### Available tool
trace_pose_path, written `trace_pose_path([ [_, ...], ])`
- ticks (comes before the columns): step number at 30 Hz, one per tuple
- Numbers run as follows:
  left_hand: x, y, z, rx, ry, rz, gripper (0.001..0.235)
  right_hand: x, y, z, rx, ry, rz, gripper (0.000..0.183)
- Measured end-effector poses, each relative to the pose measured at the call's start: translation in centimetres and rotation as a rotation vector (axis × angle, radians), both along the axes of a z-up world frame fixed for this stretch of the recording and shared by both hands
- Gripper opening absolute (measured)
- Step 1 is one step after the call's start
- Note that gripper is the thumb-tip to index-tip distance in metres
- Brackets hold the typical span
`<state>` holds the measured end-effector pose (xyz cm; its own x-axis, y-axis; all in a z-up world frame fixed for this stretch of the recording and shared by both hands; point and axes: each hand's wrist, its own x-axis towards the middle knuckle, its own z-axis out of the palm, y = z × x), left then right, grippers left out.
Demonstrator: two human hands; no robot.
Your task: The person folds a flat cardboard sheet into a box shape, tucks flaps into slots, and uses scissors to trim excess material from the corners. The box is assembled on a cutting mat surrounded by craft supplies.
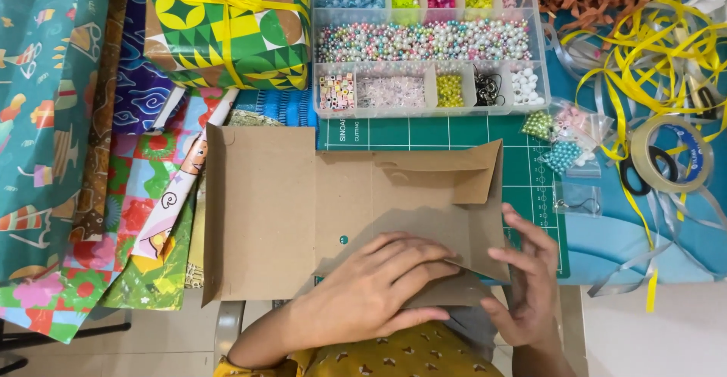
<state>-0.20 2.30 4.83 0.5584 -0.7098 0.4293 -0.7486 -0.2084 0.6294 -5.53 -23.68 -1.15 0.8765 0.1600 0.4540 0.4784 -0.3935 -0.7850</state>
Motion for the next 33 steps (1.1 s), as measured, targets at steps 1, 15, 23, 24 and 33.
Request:
trace_pose_path([
  [1,-0.1,-0.2,0.0,-0.024,0.010,-0.012,0.047,-0.3,0.0,-0.3,0.035,0.003,0.021,0.043],
  [15,-0.8,-0.4,0.7,-0.007,0.117,0.066,0.041,-0.8,-1.3,-4.4,-0.186,-0.312,-0.045,0.009],
  [23,-1.2,-2.3,0.3,0.010,-0.119,0.102,0.021,-0.8,-1.0,-4.4,-0.255,-0.402,-0.089,0.014],
  [24,-1.2,-2.1,0.1,0.034,-0.076,0.065,0.024,-1.0,-1.1,-4.3,-0.305,-0.419,-0.111,0.013],
  [33,-0.8,-1.5,0.9,-0.019,0.019,0.052,0.022,-1.8,-0.9,-3.4,-0.316,-0.433,-0.105,0.020],
])
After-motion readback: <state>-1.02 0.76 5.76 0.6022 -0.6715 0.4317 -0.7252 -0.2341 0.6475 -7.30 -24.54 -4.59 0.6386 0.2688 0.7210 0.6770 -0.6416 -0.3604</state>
